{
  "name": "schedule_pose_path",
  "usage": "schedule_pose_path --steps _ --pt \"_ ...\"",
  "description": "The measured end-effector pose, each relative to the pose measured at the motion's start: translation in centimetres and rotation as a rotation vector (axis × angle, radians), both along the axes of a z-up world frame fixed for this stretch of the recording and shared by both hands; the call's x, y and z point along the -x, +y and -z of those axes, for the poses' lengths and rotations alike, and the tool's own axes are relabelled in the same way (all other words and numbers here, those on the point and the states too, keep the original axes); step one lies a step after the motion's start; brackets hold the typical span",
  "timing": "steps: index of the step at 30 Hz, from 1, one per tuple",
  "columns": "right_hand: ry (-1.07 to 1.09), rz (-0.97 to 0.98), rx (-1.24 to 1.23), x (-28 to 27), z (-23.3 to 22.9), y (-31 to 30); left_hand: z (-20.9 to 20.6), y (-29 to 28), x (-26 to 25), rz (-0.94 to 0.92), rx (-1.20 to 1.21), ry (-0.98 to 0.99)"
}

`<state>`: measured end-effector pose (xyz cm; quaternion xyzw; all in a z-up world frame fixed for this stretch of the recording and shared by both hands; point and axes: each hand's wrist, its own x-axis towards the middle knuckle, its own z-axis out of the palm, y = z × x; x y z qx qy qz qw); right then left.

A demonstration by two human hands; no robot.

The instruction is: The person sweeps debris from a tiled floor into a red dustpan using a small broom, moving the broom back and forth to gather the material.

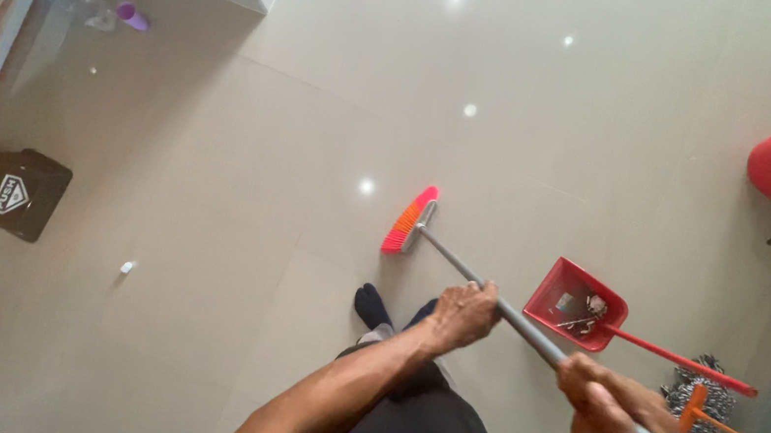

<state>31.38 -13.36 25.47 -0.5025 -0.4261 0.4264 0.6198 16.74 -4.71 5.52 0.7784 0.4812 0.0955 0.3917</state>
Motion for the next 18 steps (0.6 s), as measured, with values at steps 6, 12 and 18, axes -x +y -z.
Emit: schedule_pose_path --steps 6,12,18 --pt "0.141 -0.294 0.075 -9.0 -0.1 -0.7 -1.2 -2.4 -1.3 -0.079 -0.289 -0.028" --pt "0.374 -0.550 -0.087 -2.3 7.2 8.1 4.4 -2.4 8.6 -0.126 -0.057 0.202" --pt "0.333 -0.536 0.335 7.1 10.3 13.1 9.9 -4.7 16.2 -0.275 -0.159 0.269"
